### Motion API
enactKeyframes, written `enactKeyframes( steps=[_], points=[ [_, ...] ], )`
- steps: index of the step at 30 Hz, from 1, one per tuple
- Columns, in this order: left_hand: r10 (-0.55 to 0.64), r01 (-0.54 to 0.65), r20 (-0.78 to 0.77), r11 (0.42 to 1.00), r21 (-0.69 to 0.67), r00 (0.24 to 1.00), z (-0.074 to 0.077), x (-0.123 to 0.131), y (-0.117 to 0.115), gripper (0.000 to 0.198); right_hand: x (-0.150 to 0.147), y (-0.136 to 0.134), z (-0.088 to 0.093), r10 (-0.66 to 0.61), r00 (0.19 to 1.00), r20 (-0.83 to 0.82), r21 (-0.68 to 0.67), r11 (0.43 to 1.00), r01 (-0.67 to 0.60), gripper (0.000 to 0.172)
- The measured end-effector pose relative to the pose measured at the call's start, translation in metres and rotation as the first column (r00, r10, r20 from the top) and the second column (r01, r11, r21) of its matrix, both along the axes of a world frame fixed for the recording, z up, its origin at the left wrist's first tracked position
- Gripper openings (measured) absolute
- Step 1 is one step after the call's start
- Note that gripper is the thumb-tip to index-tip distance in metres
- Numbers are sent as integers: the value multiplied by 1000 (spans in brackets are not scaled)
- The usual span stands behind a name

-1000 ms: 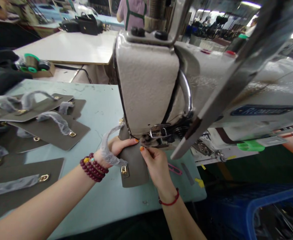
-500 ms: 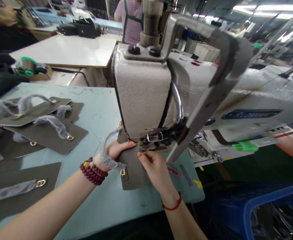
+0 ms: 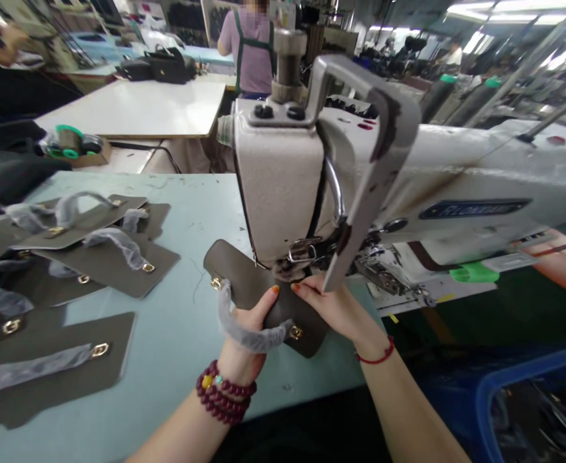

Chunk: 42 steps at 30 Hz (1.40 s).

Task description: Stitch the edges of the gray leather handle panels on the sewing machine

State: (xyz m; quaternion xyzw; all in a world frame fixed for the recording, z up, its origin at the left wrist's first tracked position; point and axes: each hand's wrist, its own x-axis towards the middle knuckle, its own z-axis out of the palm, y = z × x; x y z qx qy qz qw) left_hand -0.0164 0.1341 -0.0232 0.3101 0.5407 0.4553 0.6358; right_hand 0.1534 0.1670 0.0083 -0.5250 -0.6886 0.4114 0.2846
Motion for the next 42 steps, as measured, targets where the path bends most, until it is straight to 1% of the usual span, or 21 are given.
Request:
enactKeyframes(
  steps=[3,4,6,9,10,12,15,17,19,21,24,26,29,32,34,38,42],
  points=[
    [-8,5,24,992,124,1000,-9,-6,-3,60,-1,-2,2,-2,1000,-2,-45,999,2,37],
    [-28,26,15,990,140,999,-13,-7,-4,61,-1,-3,2,-4,1000,-4,-59,998,4,38],
    [-17,20,-20,991,134,1000,-20,-7,-4,62,-1,-3,3,-5,1000,-6,-70,998,4,39],
    [57,-52,-51,995,90,997,-26,-2,-2,58,-1,-3,3,8,1000,-25,-36,999,-9,40],
    [84,-80,-57,994,78,995,-25,0,-1,55,-1,-3,2,11,999,-31,-21,1000,-11,41],
    [132,-129,-58,990,60,990,-18,4,2,48,-1,-2,1,4,999,-35,2,1000,-4,41],
    [144,-144,28,990,0,989,-2,5,6,44,-1,-2,-3,-19,999,-37,30,999,20,39],
    [125,-119,95,991,-63,988,6,4,8,45,-1,-3,-6,-39,998,-53,41,998,42,37],
    [104,-91,115,990,-110,988,9,2,10,46,-3,-3,-10,-63,995,-80,41,997,66,35],
    [91,-80,111,991,-104,990,8,-1,12,46,-5,-4,-12,-84,992,-91,41,995,88,34],
    [76,-70,125,996,-47,989,5,-4,17,45,-10,-5,-15,-110,991,-78,49,992,114,32],
    [44,-42,120,999,-18,992,6,-8,22,45,-13,-7,-17,-124,989,-79,39,991,128,32],
    [-71,70,93,997,20,993,15,-18,31,41,-18,-13,-20,-149,984,-98,23,988,151,31],
    [-219,216,20,970,111,976,26,-30,37,39,-22,-20,-21,-147,982,-119,6,989,149,30],
    [-260,260,-16,958,117,966,31,-36,40,41,-24,-22,-20,-133,982,-136,-22,991,131,29],
    [-276,277,-29,960,34,961,29,-41,44,48,-26,-24,-18,-138,978,-154,-50,990,132,29],
    [-292,292,-5,956,36,956,22,-43,51,51,-31,-25,-20,-178,969,-170,-54,984,171,30]
  ],
)
